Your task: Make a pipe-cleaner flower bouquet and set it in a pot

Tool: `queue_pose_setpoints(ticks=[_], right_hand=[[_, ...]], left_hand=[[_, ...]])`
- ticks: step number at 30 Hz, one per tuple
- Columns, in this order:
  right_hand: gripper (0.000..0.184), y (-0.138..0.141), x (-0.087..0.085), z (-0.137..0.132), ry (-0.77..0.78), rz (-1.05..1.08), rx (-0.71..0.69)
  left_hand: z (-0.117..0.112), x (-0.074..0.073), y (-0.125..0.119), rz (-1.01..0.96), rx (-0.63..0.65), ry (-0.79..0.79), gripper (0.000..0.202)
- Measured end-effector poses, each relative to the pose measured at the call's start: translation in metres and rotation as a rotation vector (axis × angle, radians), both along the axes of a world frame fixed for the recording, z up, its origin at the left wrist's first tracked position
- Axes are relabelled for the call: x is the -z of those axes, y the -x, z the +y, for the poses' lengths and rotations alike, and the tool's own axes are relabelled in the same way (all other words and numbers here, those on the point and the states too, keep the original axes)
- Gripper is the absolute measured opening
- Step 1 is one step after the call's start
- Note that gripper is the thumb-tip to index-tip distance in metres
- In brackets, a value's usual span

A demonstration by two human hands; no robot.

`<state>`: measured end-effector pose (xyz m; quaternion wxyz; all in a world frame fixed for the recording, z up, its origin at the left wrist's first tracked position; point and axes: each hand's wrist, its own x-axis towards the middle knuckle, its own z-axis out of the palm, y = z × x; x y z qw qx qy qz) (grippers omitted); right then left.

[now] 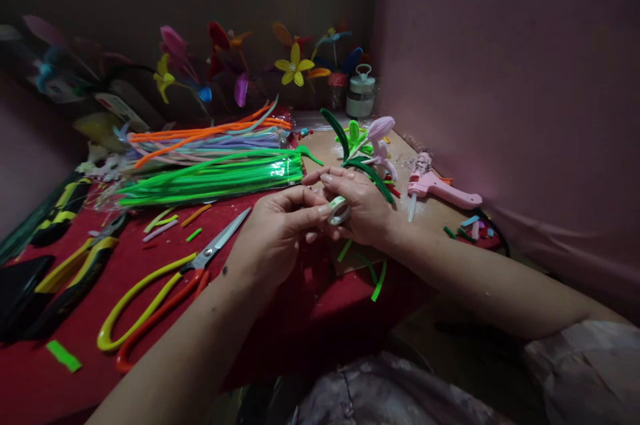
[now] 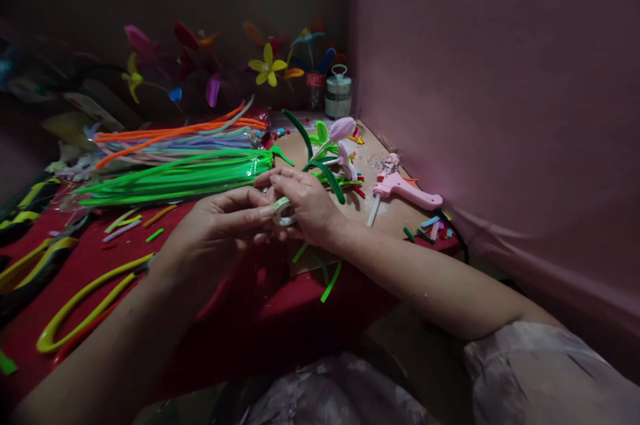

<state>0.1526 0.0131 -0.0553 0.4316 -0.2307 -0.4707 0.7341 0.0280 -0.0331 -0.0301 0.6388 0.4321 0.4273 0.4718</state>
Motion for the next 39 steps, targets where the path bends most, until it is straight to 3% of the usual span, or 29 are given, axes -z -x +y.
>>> queue_pose_setpoints(ticks=[5,12,19,27,32,36,39], right_hand=[[0.017,-0.003,-0.003,0.002,0.048,-0.033,-0.088],[0.019,-0.004,-0.002,0.004,0.074,0.022,-0.148],[0.013,-0.003,-0.001,0.003,0.048,0.065,-0.183],[0.018,-0.004,-0.002,0.0,0.017,-0.036,-0.236],[0.017,-0.004,-0.002,0.0,0.045,-0.055,-0.23],[0.02,-0.004,0.0,0.003,0.064,-0.077,-0.25],[0.026,-0.004,0.003,0.005,0.06,-0.081,-0.283]], left_hand=[[0.002,-0.001,0.008,0.052,0.079,-0.067,0.013],[0.001,-0.003,0.011,0.075,0.092,-0.08,0.011],[-0.002,-0.007,0.002,0.215,-0.106,-0.255,0.015],[-0.002,-0.007,-0.001,0.216,0.022,-0.188,0.013],[-0.002,-0.006,-0.002,0.468,-0.06,-0.338,0.018],[0.0,-0.001,-0.002,0.562,-0.064,-0.444,0.021],[0.001,0.004,-0.003,0.667,-0.152,-0.599,0.02]])
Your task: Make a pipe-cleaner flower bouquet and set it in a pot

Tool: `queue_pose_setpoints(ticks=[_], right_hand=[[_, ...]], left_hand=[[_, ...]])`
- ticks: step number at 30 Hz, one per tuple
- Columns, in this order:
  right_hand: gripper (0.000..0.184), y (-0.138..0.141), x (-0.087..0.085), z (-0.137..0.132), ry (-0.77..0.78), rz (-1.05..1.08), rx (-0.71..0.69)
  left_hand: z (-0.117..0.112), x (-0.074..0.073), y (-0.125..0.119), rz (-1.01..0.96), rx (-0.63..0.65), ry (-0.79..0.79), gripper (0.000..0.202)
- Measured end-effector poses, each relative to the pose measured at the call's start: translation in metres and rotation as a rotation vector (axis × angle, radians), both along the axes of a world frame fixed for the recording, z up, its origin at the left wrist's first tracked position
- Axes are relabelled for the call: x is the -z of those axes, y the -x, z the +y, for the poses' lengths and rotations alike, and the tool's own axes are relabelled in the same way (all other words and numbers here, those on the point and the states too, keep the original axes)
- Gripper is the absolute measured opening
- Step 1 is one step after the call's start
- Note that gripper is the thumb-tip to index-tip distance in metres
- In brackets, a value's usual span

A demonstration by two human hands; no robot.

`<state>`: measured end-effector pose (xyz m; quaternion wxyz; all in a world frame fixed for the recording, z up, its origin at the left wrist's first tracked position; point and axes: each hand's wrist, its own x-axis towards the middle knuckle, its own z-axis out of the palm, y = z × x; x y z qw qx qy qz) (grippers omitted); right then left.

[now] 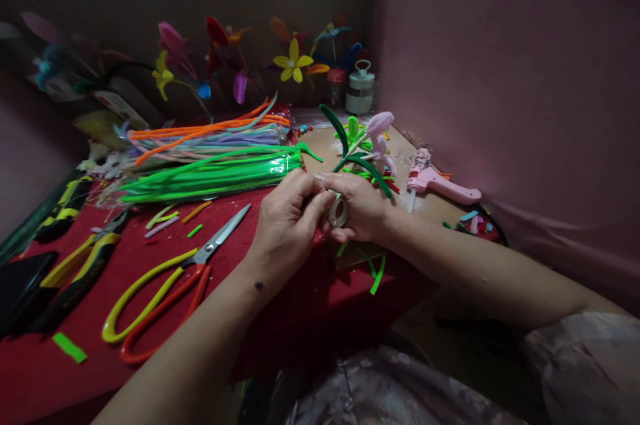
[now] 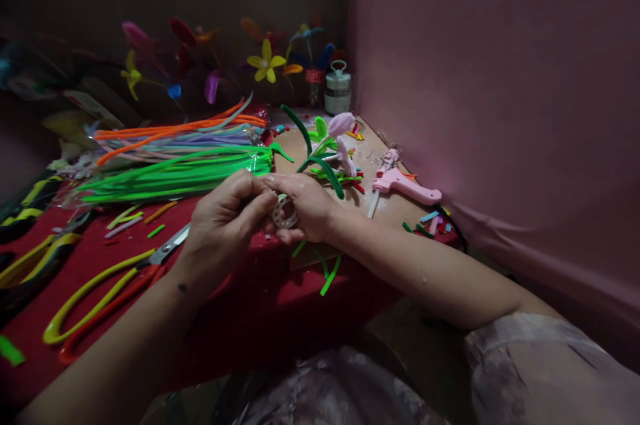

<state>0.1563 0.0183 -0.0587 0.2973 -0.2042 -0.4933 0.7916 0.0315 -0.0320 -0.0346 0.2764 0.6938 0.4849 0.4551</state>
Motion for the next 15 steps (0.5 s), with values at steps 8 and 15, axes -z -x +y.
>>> queue_pose_setpoints(ticks=[8,15], right_hand=[[0.024,0.003,-0.001,-0.007,0.041,-0.162,0.02],[0.032,0.002,-0.004,-0.005,0.0,-0.07,0.031]], left_hand=[[0.007,-0.007,0.001,0.141,-0.151,-0.144,0.021],[0.011,-0.011,0.019,-0.018,-0.23,0.104,0.017]])
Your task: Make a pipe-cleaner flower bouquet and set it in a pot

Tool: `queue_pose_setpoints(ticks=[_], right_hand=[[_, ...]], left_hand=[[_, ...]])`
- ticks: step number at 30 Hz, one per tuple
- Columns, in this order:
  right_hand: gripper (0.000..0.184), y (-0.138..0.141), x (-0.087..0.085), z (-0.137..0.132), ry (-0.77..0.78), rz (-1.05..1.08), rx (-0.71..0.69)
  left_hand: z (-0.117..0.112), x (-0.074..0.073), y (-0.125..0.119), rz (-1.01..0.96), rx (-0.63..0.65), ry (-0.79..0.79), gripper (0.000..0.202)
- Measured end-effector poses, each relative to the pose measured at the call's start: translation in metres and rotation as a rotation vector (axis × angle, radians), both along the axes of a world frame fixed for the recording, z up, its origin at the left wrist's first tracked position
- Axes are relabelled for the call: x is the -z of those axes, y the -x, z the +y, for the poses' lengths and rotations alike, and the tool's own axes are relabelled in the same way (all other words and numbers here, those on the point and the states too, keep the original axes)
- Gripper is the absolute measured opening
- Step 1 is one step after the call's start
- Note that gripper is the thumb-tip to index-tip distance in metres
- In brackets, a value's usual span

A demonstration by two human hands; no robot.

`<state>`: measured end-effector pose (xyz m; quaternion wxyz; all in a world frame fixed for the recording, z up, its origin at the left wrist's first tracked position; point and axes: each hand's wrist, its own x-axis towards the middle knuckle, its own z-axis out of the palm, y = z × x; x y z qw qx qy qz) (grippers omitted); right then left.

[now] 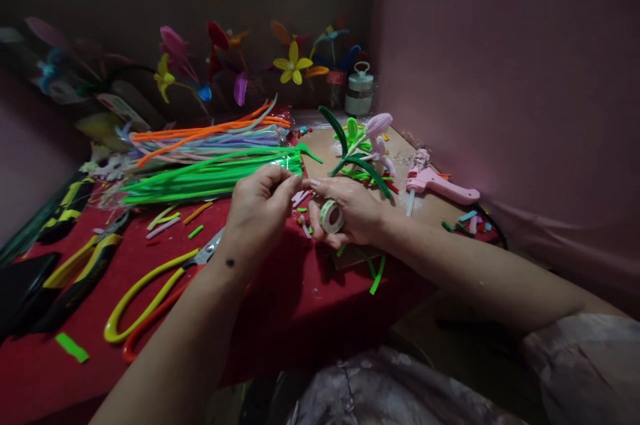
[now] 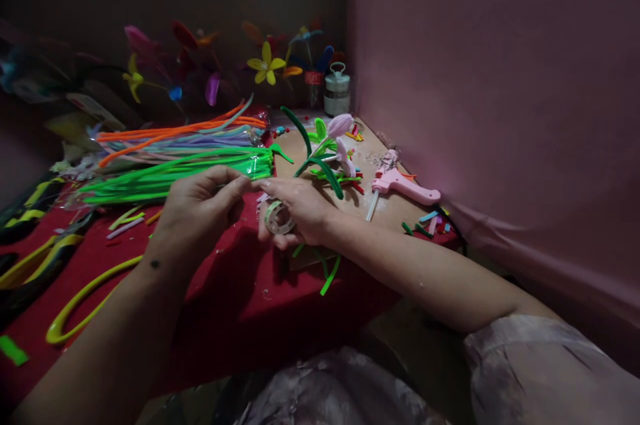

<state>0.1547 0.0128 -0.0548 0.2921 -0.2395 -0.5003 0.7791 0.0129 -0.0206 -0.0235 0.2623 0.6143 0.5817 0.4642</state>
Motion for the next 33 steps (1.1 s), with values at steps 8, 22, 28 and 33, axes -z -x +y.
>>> queue_pose_setpoints(ticks=[8,22,28,33], right_hand=[[0.032,-0.001,0.004,0.002,-0.016,0.009,0.091],[0.045,-0.002,0.003,0.001,-0.112,0.118,0.172],[0.029,-0.006,0.002,-0.001,-0.071,0.184,0.108],[0.022,-0.01,0.006,-0.001,-0.038,0.221,0.104]], left_hand=[[-0.018,-0.006,-0.002,0.057,0.106,-0.295,0.009],[-0.006,0.008,-0.001,0.076,0.276,-0.07,0.007],[-0.005,0.004,0.001,0.067,0.261,-0.087,0.007],[-0.005,0.004,0.001,0.093,0.277,-0.078,0.006]])
